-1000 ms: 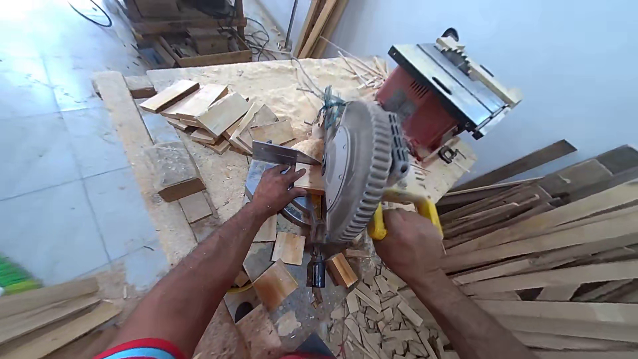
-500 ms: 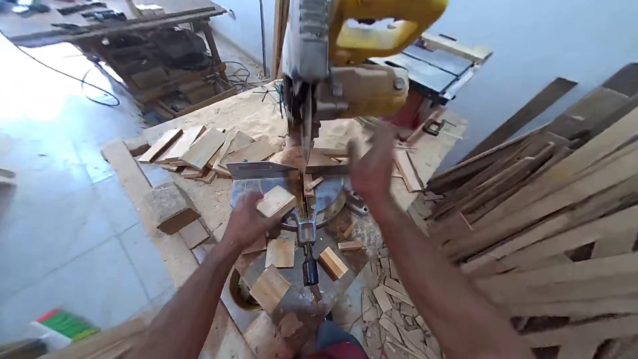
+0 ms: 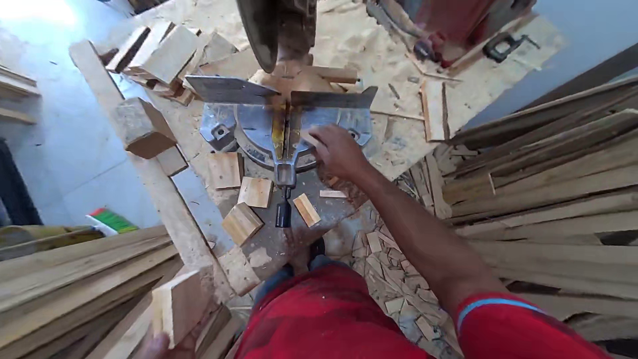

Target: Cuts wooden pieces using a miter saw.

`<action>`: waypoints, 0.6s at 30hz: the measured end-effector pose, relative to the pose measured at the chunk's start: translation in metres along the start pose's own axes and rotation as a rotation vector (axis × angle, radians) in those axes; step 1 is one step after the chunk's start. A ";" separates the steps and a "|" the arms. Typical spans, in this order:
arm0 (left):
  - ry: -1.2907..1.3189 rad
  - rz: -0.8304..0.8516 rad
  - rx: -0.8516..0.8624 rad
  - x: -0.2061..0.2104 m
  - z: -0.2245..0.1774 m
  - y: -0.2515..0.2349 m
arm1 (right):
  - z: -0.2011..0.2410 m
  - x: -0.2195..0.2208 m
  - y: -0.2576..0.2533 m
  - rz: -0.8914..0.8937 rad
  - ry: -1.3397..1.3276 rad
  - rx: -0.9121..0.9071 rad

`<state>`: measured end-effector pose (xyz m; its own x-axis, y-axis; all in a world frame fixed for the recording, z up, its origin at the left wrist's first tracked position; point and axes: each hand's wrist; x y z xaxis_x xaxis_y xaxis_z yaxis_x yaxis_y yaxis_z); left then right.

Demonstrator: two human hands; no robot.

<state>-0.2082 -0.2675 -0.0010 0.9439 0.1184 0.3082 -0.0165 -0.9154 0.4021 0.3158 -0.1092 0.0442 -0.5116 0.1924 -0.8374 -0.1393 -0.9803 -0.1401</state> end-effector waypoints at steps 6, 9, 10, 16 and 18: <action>0.102 -0.021 -0.054 0.015 0.038 0.029 | -0.057 0.017 0.098 0.143 0.098 -0.229; 0.027 0.007 -0.036 0.032 0.041 0.023 | -0.069 0.036 0.089 0.196 0.216 -0.297; 0.016 0.002 -0.025 0.039 0.039 0.023 | -0.069 0.037 0.085 0.200 0.239 -0.298; -0.002 -0.016 -0.042 0.048 0.030 0.029 | -0.067 0.036 0.101 0.229 0.143 -0.101; 0.005 -0.013 -0.077 0.044 0.031 0.031 | -0.065 0.034 0.121 0.191 0.098 0.019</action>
<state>-0.1571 -0.3029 -0.0017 0.9425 0.1327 0.3067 -0.0294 -0.8813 0.4716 0.3370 -0.2237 -0.0361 -0.4455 -0.0031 -0.8953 -0.0637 -0.9974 0.0351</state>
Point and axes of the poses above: each hand's wrist, its own y-axis away from the middle knuckle, its own x-axis out of the palm, z = x × y, and after that the axes turned 7 degrees about -z, right-handed
